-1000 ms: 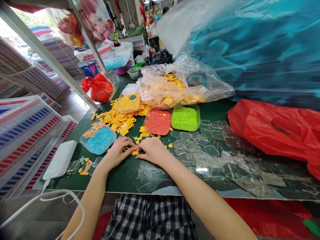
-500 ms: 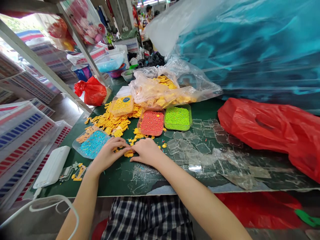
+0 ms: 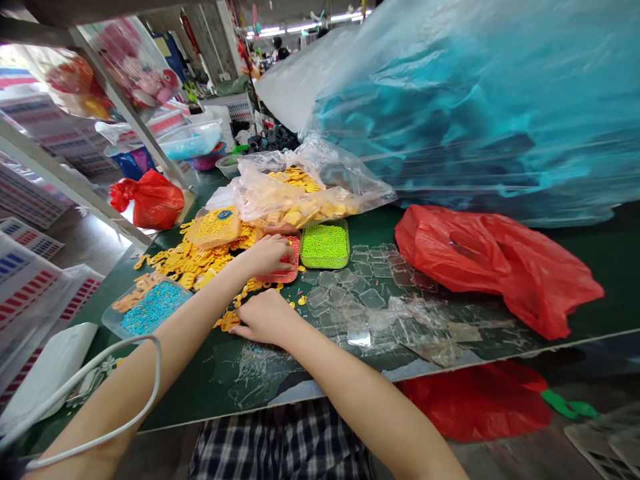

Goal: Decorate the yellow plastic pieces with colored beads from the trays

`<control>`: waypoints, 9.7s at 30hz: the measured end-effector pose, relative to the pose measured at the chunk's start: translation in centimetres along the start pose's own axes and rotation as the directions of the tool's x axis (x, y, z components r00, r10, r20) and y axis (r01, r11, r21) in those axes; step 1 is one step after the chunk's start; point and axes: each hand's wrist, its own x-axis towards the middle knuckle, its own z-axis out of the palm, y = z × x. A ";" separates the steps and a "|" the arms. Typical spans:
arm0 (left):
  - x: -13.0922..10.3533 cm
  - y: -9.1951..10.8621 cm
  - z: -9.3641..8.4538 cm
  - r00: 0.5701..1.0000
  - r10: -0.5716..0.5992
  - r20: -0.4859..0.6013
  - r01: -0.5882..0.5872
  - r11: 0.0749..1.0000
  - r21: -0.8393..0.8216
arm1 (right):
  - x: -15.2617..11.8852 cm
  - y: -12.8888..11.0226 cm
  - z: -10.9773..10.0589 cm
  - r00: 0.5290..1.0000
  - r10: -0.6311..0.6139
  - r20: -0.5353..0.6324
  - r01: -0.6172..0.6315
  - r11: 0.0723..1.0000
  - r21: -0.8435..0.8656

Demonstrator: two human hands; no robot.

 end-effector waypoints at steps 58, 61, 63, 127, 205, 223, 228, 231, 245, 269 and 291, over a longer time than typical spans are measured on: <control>-19.1 0.9 6.9 0.759 -0.458 -0.464 0.197 0.840 -0.506 | -1.9 21.2 -2.6 0.906 0.398 -0.142 -0.422 0.840 -0.341; -19.4 1.0 7.0 0.772 -0.455 -0.445 0.224 0.849 -0.479 | -2.3 21.2 -2.8 0.916 0.360 -0.175 -0.399 0.847 -0.350; -19.5 1.1 7.0 0.788 -0.442 -0.428 0.228 0.856 -0.463 | -2.6 21.0 -3.1 0.918 0.330 -0.222 -0.390 0.854 -0.345; -26.7 3.5 8.6 0.562 -0.741 -0.368 0.424 0.639 -0.641 | -0.5 0.1 6.2 0.918 0.078 -0.388 0.023 0.968 0.249; -5.6 4.9 -0.7 0.819 -0.400 -0.411 0.223 0.882 -0.415 | -4.9 13.8 -0.3 0.595 0.609 -0.525 -0.575 0.778 0.252; -11.6 3.2 0.4 0.706 -0.257 -0.659 0.033 0.943 -0.332 | -2.8 6.4 -1.0 0.766 0.360 -0.533 -0.106 0.888 0.448; -16.8 -0.4 0.8 0.619 0.069 -0.783 -0.066 0.997 0.035 | 0.7 2.1 0.5 0.940 0.304 -0.157 0.030 0.381 0.924; -18.8 -1.4 1.2 0.669 0.100 -0.737 -0.107 0.994 0.037 | 2.4 0.5 1.2 0.940 0.305 -0.153 0.054 0.311 0.949; -20.4 -1.2 3.3 0.830 -0.135 -0.542 -0.141 0.888 -0.438 | 2.5 -2.2 4.0 0.950 0.287 -0.122 0.057 0.226 0.972; -20.2 -1.4 3.1 0.951 -0.275 -0.141 0.207 0.907 -0.367 | 0.8 -1.2 3.1 0.983 0.079 -0.164 -0.067 0.994 0.082; -20.2 -1.4 3.2 0.951 -0.297 -0.080 0.242 0.882 -0.404 | 1.2 -0.1 3.0 0.992 0.124 -0.018 -0.118 0.977 0.178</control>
